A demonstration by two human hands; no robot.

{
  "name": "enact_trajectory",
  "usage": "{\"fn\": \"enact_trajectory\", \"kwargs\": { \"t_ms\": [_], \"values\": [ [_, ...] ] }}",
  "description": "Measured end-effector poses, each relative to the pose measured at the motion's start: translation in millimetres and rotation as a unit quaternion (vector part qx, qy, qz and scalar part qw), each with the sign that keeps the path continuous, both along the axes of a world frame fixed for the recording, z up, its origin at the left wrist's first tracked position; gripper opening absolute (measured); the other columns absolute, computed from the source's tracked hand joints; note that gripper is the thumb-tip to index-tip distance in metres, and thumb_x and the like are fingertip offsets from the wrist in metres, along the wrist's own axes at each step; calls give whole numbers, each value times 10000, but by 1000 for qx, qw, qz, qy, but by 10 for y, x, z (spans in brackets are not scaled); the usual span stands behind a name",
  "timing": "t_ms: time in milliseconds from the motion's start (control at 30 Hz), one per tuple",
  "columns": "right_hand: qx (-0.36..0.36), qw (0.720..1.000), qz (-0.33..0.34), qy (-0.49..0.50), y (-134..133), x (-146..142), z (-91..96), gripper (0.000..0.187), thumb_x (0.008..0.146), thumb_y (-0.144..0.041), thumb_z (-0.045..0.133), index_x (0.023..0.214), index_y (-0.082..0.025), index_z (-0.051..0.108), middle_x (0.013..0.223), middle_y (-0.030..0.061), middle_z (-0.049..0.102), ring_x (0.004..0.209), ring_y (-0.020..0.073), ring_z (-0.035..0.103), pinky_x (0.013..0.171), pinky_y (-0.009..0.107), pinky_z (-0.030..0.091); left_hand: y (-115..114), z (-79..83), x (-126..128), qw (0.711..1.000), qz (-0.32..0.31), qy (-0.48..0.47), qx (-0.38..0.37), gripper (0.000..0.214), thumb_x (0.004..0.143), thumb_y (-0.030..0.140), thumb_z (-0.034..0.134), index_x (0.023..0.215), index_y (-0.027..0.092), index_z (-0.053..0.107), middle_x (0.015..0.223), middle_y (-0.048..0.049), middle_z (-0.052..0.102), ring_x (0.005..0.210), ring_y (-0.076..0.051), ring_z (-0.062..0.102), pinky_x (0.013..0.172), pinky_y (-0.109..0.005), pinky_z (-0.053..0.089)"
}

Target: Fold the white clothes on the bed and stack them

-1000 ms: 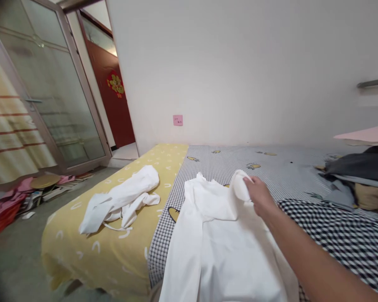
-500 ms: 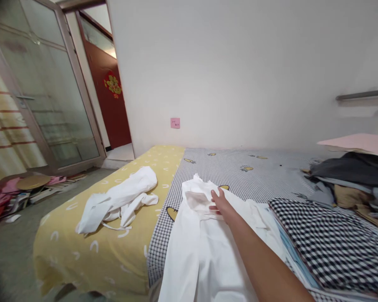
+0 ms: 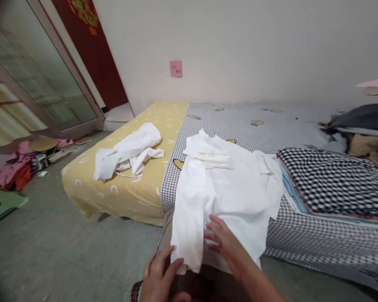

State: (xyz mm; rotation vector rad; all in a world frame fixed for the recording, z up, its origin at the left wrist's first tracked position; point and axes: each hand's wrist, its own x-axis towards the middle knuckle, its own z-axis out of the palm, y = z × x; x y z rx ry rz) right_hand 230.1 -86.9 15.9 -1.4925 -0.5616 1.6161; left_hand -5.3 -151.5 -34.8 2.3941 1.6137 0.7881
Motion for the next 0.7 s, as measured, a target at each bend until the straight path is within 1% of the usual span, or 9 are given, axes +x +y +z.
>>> {"fn": "enact_trajectory", "kwargs": {
  "t_ms": [100, 167, 233, 333, 433, 500, 567, 633, 700],
  "values": [
    [-43, 993, 25, 109, -367, -305, -222, 672, 800, -667, 659, 1349, -309, 509, 1112, 48, 701, 865, 189, 684, 707, 305, 533, -45, 92, -202, 991, 66, -103, -49, 360, 986, 442, 401, 958, 264, 714, 1169, -124, 688, 1152, -261, 619, 1069, -488, 450],
    [-53, 989, 36, 131, -460, -465, -318, 704, 744, -623, 744, 1319, -283, 524, 899, 4, 701, 707, 144, 638, 606, 250, 474, 68, 135, -262, 972, 147, -165, -80, 357, 986, 435, 388, 1028, 240, 683, 1170, -128, 659, 1162, -260, 612, 1033, -481, 485],
    [-61, 990, 27, 121, -479, -555, -386, 738, 668, -546, 826, 1288, -268, 538, 782, -30, 670, 621, 115, 593, 565, 223, 429, 259, 121, -243, 957, 184, -200, -104, 384, 958, 466, 436, 1161, 208, 634, 1236, -149, 616, 1226, -284, 574, 1043, -517, 479],
    [-63, 992, 13, 110, -458, -571, -476, 743, 638, -483, 846, 1279, -246, 554, 771, -15, 691, 618, 122, 610, 587, 232, 443, 579, 17, -118, 952, 164, -208, -157, 436, 921, 470, 470, 1209, 175, 612, 1363, -191, 543, 1324, -322, 497, 1085, -573, 430],
    [-61, 991, -2, 118, -437, -541, -576, 787, 656, -480, 829, 1342, -245, 524, 774, -10, 711, 613, 136, 637, 584, 238, 444, 825, -50, 49, 940, 148, -215, -219, 416, 914, 442, 470, 1182, 159, 615, 1418, -213, 512, 1393, -311, 430, 1121, -545, 394],
    [-49, 991, -2, 126, -428, -545, -636, 844, 646, -490, 835, 1382, -249, 498, 797, -6, 727, 613, 143, 646, 584, 246, 450, 915, -24, 163, 938, 132, -217, -235, 415, 883, 457, 529, 1171, 172, 616, 1497, -208, 454, 1424, -309, 391, 1130, -525, 379],
    [-23, 990, 10, 139, -418, -575, -675, 840, 615, -514, 852, 1344, -237, 543, 855, 19, 750, 652, 160, 662, 614, 265, 480, 954, 47, 259, 942, 116, -217, -229, 339, 792, 429, 642, 1034, 192, 646, 1553, -187, 408, 1425, -336, 381, 1127, -529, 366],
    [8, 986, 34, 162, -408, -625, -693, 774, 585, -544, 864, 1243, -220, 618, 921, 43, 761, 705, 178, 675, 656, 284, 510, 974, 130, 306, 940, 122, -240, -211, 153, 714, 327, 664, 775, 206, 593, 1440, -180, 536, 1340, -341, 469, 1088, -506, 394],
    [21, 980, 73, 182, -395, -675, -697, 728, 574, -577, 864, 1171, -221, 649, 932, 41, 761, 689, 173, 675, 660, 291, 519, 997, 190, 282, 926, 136, -295, -194, 179, 697, 266, 594, 620, 239, 434, 1141, -136, 690, 1135, -291, 596, 972, -430, 466]
  ]
}}
